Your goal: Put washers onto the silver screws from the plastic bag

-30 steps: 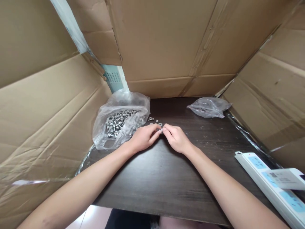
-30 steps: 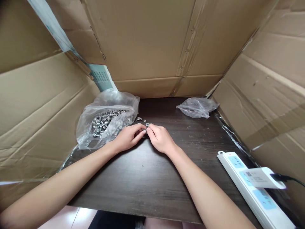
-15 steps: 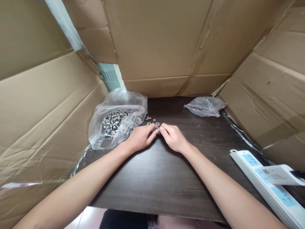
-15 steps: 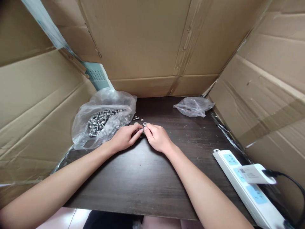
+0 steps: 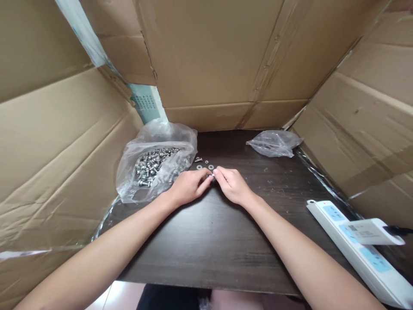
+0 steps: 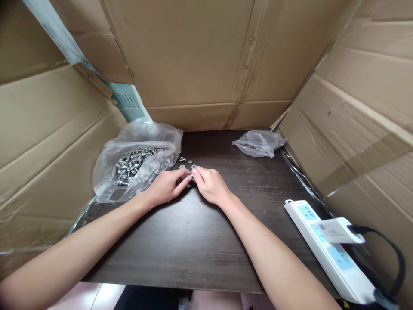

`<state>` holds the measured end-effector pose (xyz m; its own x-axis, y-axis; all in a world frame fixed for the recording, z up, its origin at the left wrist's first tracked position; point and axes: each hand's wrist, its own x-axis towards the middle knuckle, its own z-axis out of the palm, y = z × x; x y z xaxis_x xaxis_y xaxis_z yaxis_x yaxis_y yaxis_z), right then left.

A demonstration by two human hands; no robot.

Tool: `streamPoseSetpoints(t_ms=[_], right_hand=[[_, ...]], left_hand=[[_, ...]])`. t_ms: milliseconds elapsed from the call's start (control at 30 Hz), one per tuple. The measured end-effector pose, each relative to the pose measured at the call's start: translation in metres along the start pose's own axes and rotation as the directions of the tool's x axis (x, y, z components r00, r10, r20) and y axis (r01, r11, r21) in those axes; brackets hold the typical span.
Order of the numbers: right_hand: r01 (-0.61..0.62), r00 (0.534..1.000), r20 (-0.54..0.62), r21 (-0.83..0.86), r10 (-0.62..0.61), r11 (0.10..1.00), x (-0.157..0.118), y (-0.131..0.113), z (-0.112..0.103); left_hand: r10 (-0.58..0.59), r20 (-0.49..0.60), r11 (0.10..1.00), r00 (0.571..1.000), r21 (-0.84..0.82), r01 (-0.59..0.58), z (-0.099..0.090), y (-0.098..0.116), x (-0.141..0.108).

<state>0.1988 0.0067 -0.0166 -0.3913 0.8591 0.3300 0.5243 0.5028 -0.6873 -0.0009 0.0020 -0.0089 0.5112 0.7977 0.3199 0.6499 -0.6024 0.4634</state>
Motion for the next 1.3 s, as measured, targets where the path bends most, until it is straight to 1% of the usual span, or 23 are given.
streamPoseSetpoints(t_ms=[300, 400, 567, 700, 833, 933, 1067, 1300], right_hand=[[0.023, 0.999, -0.035, -0.066, -0.025, 0.998, -0.0006, -0.0027, -0.0001], [0.023, 0.999, -0.041, -0.082, -0.027, 0.996, -0.0004, -0.0029, 0.0010], [0.000, 0.999, -0.047, -0.062, -0.003, 0.998, -0.0002, -0.0025, 0.0022], [-0.023, 0.999, -0.022, -0.005, 0.023, 1.000, -0.0002, -0.0023, 0.0012], [-0.006, 0.999, -0.039, 0.022, 0.007, 1.000, -0.0004, -0.0036, -0.0011], [-0.004, 0.999, -0.043, 0.016, 0.005, 1.000, -0.0005, -0.0045, -0.0022], [-0.010, 1.000, -0.018, -0.007, 0.010, 1.000, -0.0004, -0.0039, -0.0015], [0.005, 1.000, -0.024, -0.014, -0.005, 1.000, 0.0003, -0.0019, 0.0010]], left_hand=[[0.022, 0.018, 0.999, 1.000, -0.042, -0.021, -0.0004, 0.0000, 0.0007], [0.034, 0.009, 0.998, 0.999, -0.050, -0.033, 0.0010, -0.0008, 0.0004], [0.048, 0.011, 0.997, 0.999, -0.064, -0.047, 0.0018, -0.0018, 0.0005], [0.042, 0.025, 0.996, 0.999, -0.076, -0.040, 0.0010, -0.0023, 0.0011], [0.042, 0.009, 0.996, 0.999, -0.081, -0.042, 0.0008, -0.0028, 0.0015], [0.042, 0.005, 0.995, 0.999, -0.095, -0.042, 0.0009, -0.0030, 0.0016], [0.038, 0.004, 0.995, 0.999, -0.095, -0.038, 0.0008, -0.0028, 0.0019], [0.067, -0.005, 0.994, 0.998, -0.085, -0.067, 0.0011, -0.0028, 0.0011]])
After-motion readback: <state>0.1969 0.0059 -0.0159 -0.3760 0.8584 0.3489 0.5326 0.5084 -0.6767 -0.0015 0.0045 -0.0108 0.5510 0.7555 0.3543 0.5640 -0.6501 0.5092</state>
